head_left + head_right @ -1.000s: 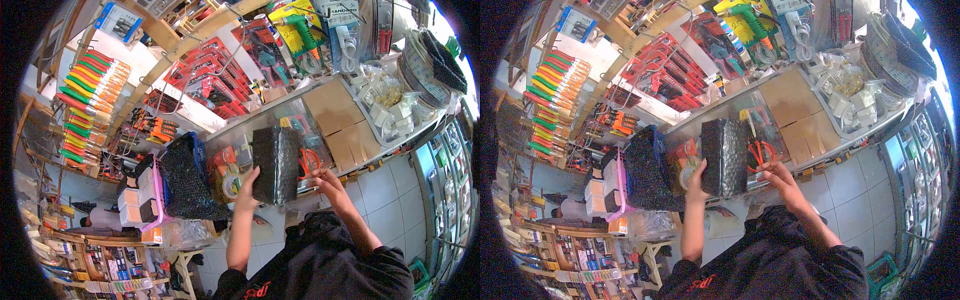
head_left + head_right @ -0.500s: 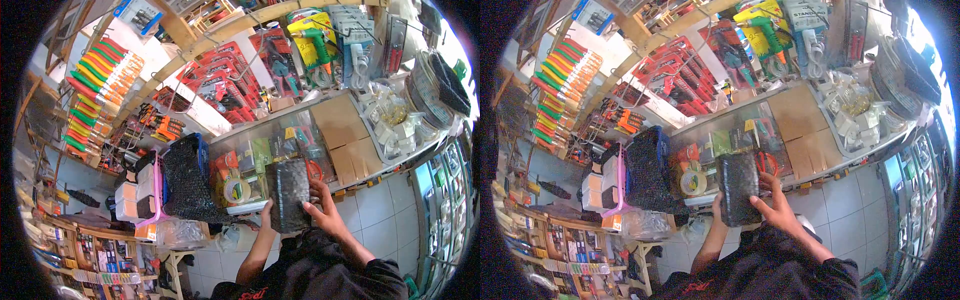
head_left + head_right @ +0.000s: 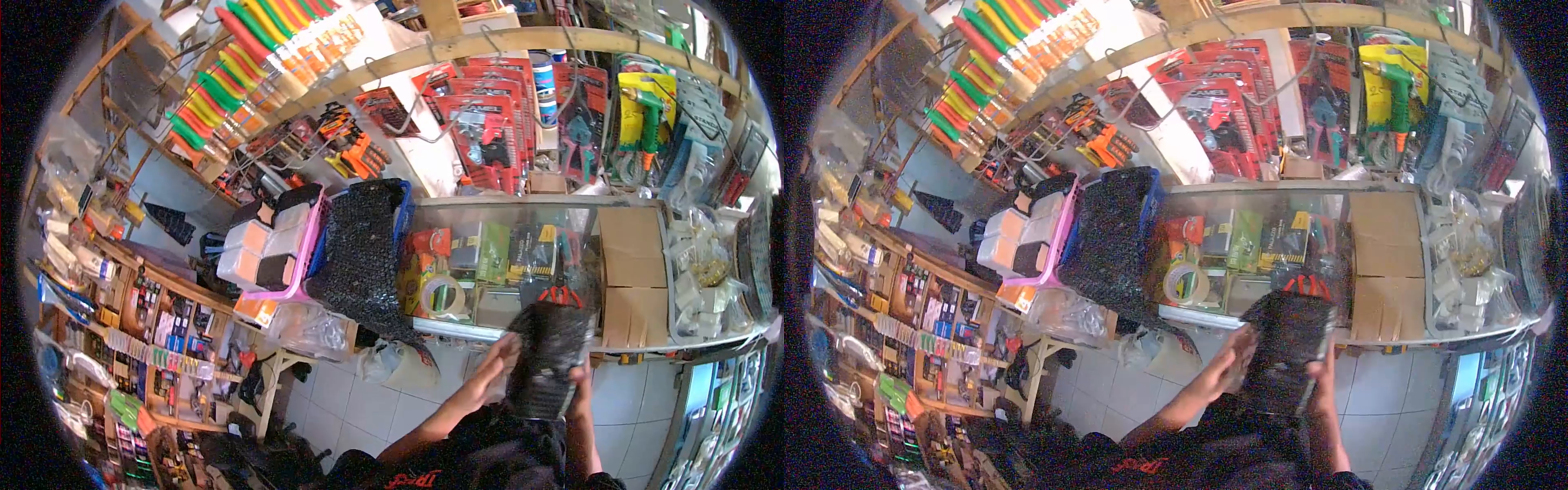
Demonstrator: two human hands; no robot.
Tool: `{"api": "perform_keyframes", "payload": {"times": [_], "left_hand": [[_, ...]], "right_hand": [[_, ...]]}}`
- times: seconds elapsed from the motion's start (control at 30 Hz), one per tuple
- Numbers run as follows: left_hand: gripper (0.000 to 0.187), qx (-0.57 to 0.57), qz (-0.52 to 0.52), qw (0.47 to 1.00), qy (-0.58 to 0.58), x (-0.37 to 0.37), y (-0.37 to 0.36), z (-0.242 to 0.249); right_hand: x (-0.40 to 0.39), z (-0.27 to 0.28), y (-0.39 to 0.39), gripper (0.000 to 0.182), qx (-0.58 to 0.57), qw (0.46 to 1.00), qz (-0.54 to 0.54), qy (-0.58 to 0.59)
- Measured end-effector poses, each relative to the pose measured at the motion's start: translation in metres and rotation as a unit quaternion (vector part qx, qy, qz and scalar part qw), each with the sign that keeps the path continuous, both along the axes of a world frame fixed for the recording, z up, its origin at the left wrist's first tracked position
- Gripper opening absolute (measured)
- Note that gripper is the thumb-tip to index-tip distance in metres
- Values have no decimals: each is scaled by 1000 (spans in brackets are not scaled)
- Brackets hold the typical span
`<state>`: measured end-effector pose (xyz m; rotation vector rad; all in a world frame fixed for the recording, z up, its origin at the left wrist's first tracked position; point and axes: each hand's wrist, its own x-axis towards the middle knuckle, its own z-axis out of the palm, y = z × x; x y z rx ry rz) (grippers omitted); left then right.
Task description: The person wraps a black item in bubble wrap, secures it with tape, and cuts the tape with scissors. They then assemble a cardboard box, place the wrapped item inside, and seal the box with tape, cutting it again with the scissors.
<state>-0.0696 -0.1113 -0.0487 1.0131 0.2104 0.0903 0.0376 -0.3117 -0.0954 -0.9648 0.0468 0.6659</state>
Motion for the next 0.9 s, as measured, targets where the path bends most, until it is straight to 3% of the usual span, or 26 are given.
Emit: {"api": "perform_keyframes", "payload": {"times": [0.03,0.1,0.2,0.37,0.43,0.53,0.57,0.63,0.67,0.73,0.83,0.9], "left_hand": [[76,-33,-16,999,-41,3,10,4],[77,8,37,999,-20,-2,26,7],[68,-3,100,995,1,-10,43,1],[54,-54,104,993,22,-27,55,-15],[55,-131,136,980,55,-34,59,-42],[54,-257,133,957,23,-35,74,-35],[55,-282,135,949,30,-36,77,-22],[61,-314,152,934,82,-46,91,4],[65,-326,0,942,-83,-53,117,-41],[66,-222,65,973,-2,-62,130,0],[63,-203,91,975,-15,-88,169,9],[57,-364,79,909,-185,-122,202,-62]], "right_hand": [[11,-15,-4,93,4,999,-42,18],[35,-10,-3,93,10,993,-115,-2],[51,10,1,94,11,992,-117,-44],[25,58,31,96,-15,989,6,-147],[16,80,52,97,-37,974,68,-214],[7,99,87,99,-72,942,145,-295],[7,98,94,100,-90,935,186,-289],[2,101,111,99,16,984,121,-129],[0,100,122,99,37,988,111,-102],[-9,93,147,98,47,987,120,-99],[-20,83,198,98,32,974,178,-135],[-26,87,239,98,10,951,254,-177]]}}
